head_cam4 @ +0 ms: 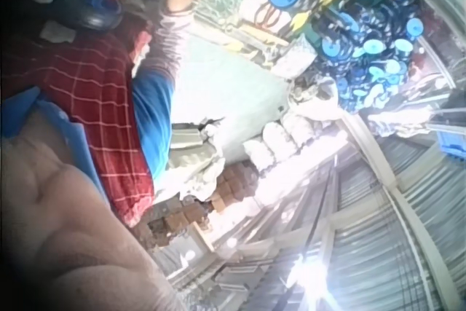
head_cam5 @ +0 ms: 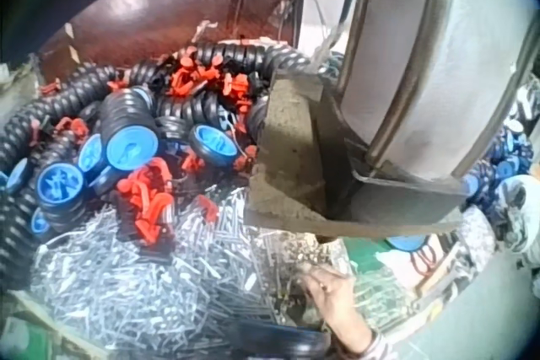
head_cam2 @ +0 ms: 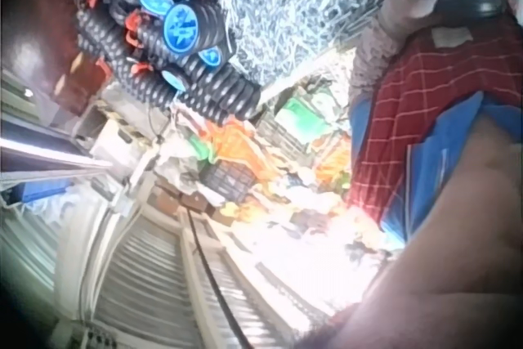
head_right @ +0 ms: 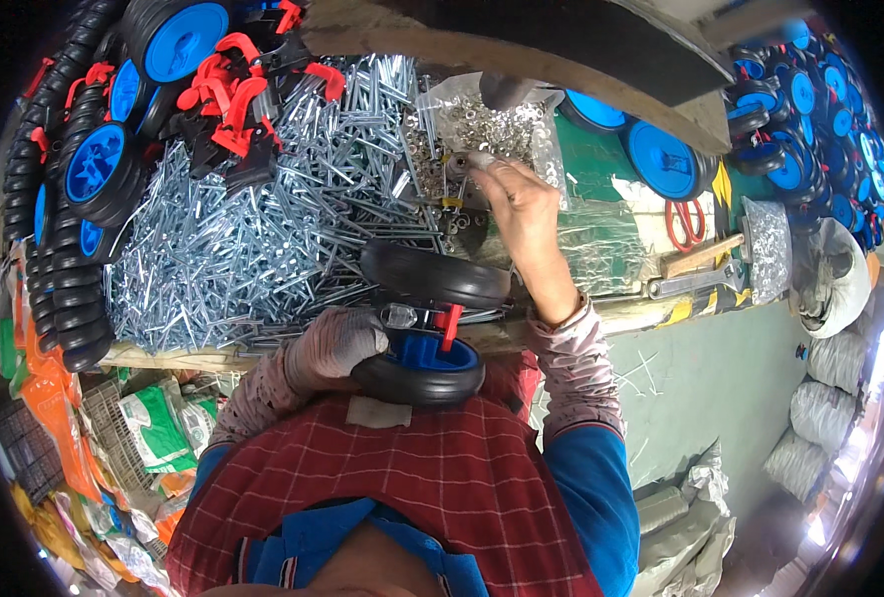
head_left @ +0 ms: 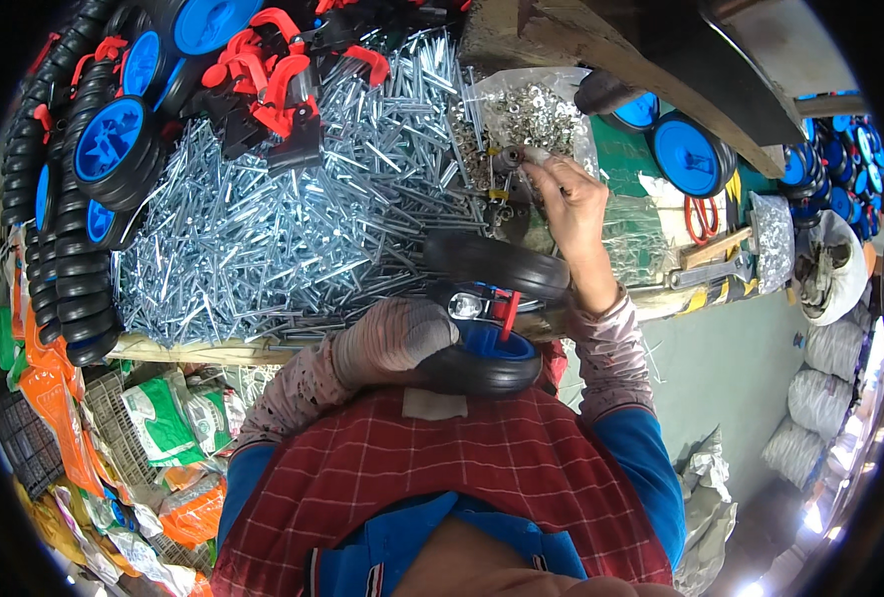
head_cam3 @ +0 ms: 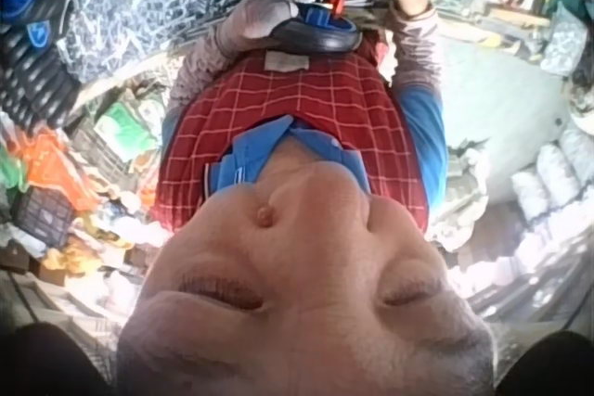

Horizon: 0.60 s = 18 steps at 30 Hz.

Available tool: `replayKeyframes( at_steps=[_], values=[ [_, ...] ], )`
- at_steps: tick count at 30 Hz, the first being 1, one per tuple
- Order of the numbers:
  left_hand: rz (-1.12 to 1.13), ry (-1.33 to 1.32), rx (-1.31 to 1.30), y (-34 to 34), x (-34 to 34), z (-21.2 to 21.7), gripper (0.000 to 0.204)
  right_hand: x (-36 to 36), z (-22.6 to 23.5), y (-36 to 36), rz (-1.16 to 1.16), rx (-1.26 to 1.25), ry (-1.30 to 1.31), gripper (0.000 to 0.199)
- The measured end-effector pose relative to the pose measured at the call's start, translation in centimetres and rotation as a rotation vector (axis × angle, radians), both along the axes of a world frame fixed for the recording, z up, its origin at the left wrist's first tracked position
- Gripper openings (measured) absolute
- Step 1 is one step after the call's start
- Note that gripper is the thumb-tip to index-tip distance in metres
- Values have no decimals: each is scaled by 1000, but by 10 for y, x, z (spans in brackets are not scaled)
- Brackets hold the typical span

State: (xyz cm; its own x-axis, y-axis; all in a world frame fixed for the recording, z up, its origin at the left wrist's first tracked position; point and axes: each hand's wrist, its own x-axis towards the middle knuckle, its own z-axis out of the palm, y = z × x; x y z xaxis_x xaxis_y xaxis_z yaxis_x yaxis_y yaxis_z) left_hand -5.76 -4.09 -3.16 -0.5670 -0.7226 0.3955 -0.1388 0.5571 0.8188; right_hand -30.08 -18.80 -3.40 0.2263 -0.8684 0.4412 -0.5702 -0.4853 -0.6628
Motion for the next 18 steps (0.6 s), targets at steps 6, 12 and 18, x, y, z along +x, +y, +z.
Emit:
replayKeyframes(
  at_steps=[6, 12, 18],
  values=[
    [124, -89, 201, -15, -1, 33, 45, -30, 15, 23, 201, 382, -249, 25],
    [331, 249, 551, -105, -21, 66, 63, -20, -17, 16, 40, 483, -489, 38],
    [419, 114, 864, -168, -36, 85, 55, -15, -39, -19, -35, 821, -798, 41]
  ],
)
